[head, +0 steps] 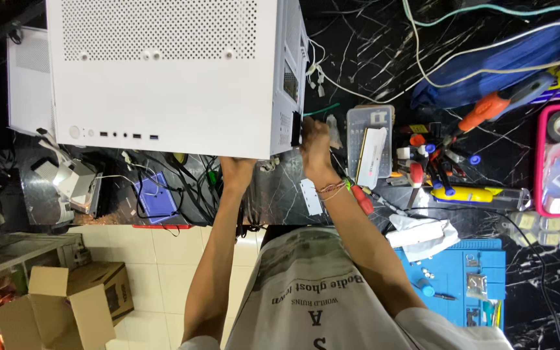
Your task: The person installs a black power supply unit into the back of a white computer case. They then use a screwdriver to secure the unit with screws, tightening them to hold the component in place.
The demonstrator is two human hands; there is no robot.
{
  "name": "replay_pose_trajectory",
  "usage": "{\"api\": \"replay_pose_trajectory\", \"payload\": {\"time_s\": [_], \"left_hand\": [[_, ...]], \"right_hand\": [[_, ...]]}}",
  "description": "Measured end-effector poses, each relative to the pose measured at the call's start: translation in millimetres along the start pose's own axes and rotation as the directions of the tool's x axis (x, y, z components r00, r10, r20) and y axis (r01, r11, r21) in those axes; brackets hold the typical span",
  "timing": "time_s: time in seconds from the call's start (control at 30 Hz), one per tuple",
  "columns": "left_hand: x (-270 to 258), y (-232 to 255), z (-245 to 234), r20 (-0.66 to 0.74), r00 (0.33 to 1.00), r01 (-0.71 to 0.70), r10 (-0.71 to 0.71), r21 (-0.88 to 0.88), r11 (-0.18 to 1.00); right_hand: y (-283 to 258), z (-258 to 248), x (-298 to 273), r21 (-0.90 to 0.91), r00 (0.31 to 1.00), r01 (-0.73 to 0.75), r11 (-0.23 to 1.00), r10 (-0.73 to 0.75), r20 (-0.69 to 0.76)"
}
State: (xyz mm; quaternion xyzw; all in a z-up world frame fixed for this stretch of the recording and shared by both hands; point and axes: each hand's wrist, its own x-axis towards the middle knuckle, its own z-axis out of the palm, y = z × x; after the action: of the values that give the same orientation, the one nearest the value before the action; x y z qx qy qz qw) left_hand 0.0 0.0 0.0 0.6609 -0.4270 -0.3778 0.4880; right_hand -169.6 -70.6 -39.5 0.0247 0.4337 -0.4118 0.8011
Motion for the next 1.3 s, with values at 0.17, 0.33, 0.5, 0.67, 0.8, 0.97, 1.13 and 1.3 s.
{"api": "replay_pose_trajectory", "payload": {"time_s": [0.17,0.33,0.5,0.67,0.8,0.97,1.13,1.3], "left_hand": [[-1,7,1,0.024,0.999,-0.029,0.028,0.023,0.999],[0,23,8,0.044,0.997,-0.065,0.064,0.042,0.997],[-11,38,10,0.062,0.994,-0.095,0.09,0.071,0.993],[-17,32,7,0.099,0.986,-0.148,0.132,0.172,0.974],[-33,27,8,0.168,0.971,-0.213,0.172,0.268,0.94],[-23,52,41,0.006,0.964,-0.246,0.266,0.401,0.883],[-17,39,50,-0.047,0.94,-0.264,0.337,0.523,0.81],[-15,48,49,-0.032,0.937,-0.272,0.347,0.557,0.785]], "right_hand": [[-2,4,-23,-0.215,0.995,0.076,0.974,-0.062,0.072],[1,12,-38,-0.382,0.975,0.219,0.898,-0.185,0.124],[4,12,-50,-0.416,0.97,0.242,0.877,-0.227,0.085],[-12,23,-46,-0.46,0.973,0.202,0.865,-0.232,-0.009],[-27,27,-44,-0.424,0.979,0.182,0.887,-0.202,-0.001],[-32,27,-30,-0.489,0.977,0.133,0.862,-0.197,-0.08],[-36,29,-40,-0.569,0.955,0.291,0.769,-0.269,0.125],[-36,27,-37,-0.664,0.943,0.31,0.68,-0.309,0.124]]}}
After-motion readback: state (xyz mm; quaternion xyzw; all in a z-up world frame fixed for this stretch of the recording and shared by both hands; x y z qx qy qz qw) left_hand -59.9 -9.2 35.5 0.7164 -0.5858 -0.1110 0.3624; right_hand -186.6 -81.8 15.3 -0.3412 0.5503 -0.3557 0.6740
